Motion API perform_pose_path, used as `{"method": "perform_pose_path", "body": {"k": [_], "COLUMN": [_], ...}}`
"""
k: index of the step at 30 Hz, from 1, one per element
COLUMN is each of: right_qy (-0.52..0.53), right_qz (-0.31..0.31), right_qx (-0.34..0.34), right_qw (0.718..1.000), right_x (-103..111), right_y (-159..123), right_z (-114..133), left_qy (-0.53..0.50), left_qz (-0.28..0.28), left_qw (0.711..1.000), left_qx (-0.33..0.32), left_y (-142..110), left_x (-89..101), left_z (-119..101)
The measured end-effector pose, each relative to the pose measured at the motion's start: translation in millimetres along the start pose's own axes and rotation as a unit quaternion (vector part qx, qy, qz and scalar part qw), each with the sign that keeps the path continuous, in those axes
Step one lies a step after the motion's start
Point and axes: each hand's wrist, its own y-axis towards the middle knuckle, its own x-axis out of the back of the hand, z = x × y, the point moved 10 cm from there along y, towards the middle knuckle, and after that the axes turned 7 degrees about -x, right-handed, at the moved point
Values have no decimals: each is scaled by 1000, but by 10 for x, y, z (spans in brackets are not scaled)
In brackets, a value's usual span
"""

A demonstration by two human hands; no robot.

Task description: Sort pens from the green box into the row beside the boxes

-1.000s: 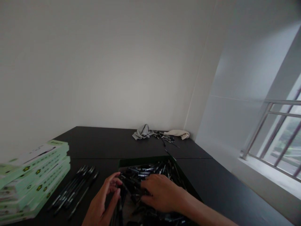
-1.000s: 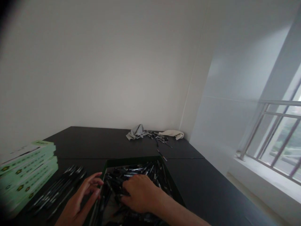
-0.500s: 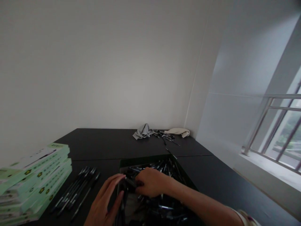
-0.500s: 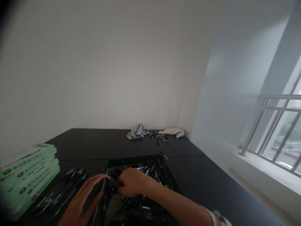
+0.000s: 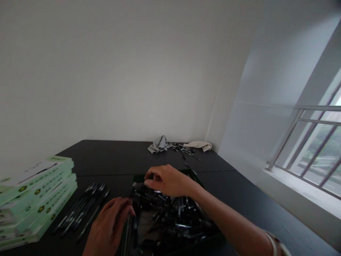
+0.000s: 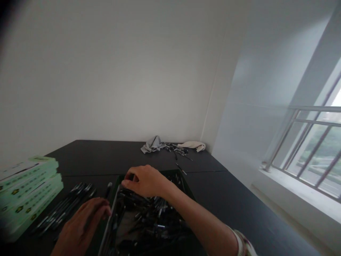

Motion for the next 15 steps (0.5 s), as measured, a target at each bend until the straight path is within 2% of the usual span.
{"method": "perform_pose_path", "body": {"k": [1,3,5,8,11,15], "right_qy": [-13,-64,-89,-120,-191,-228], "right_qz": [10,58,78,101,95,110], "right_qx": [-2,0,2,33,24,10], "right_qw": [1000,996,993,987,977,967], "right_x": [-68,-335,-594,-936,-1040,-950], "right_y": [47,124,169,141,79,-2], "right_z": [-81,-233,-356,-397,-453,-509], "left_qy": [-2,-22,-57,-98,-119,-146], "left_qz": [-3,-7,-10,-5,7,11], "left_qw": [1000,998,993,984,979,973], "left_qx": [19,60,105,148,165,177], "left_y": [5,5,-15,-56,-83,-100], "left_x": [25,55,55,16,-27,-61], "left_z": [18,62,126,197,231,250]}}
